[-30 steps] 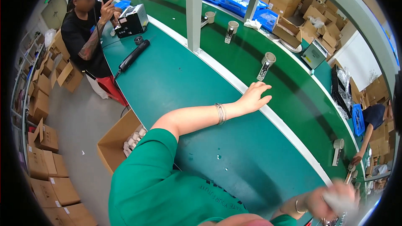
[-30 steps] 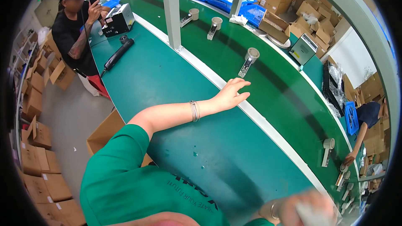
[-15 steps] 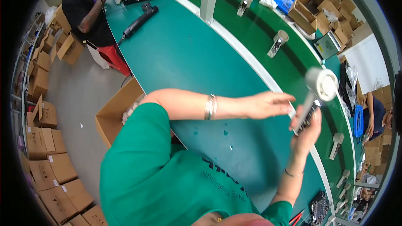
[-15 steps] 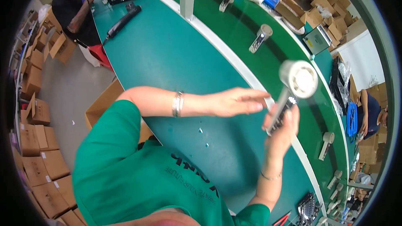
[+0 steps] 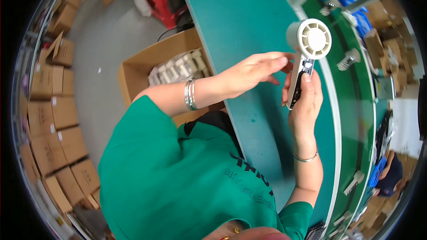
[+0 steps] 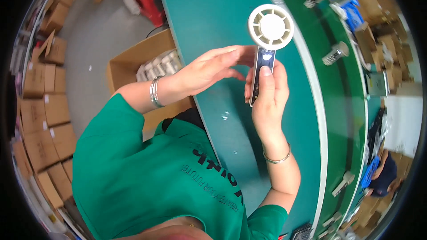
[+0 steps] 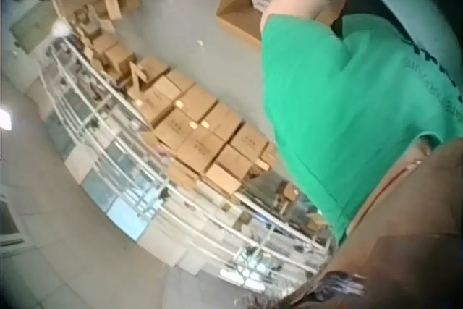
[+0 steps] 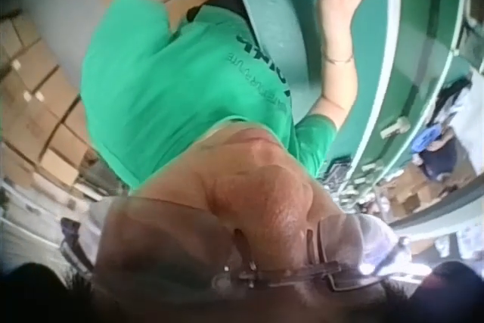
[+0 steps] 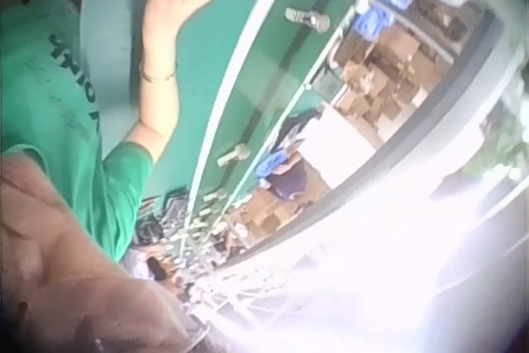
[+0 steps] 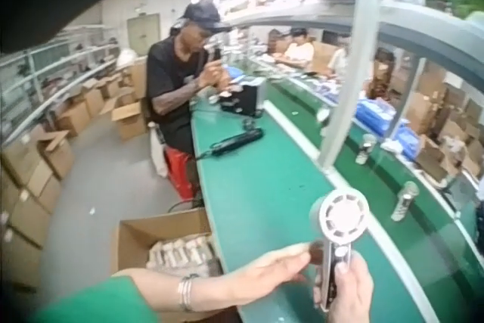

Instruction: The person assembles portable fans by hand at a factory workstation, fitting fan circuit boards into fan housings, then inspecting the completed fans.

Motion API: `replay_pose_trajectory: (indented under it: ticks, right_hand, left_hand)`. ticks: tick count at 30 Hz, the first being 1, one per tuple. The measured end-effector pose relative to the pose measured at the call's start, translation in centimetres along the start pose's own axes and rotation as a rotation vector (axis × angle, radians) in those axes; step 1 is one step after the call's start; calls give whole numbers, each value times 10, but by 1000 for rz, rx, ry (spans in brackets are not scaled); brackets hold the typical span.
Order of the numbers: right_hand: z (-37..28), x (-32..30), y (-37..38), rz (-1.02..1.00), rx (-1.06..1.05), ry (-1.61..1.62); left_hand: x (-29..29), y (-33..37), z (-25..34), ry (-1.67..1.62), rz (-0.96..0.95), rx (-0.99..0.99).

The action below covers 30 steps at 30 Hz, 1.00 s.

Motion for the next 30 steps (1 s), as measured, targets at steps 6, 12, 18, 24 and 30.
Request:
replay_pose_trajectory:
  ticks: [6, 12, 18, 24, 30]
  right_hand:
    - [24, 96, 29, -256, 72, -136]
    - [57, 145, 63, -432, -222, -567]
    - [119, 130, 122, -286, -621, -1172]
    - [151, 128, 133, -325, -559, -1405]
    - [149, 145, 135, -409, -478, -1362]
  left_hand:
    - [-57, -42, 21, -28, 235, 121]
    - [-149, -113, 19, -185, 737, 142]
    - [-311, -208, -113, -19, 1241, 17]
    - [-364, -232, -306, 185, 1373, -390]
    - [-377, -244, -427, 428, 1443, -801]
Point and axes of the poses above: each hand's wrist, its own y-axis towards the middle knuckle, its own x-axis out of the palm, z = x × y, the point moved 2 cm from there along y, towards the middle knuckle, and after that the axes turned 6 degrees about y, right-handed, at the moved point
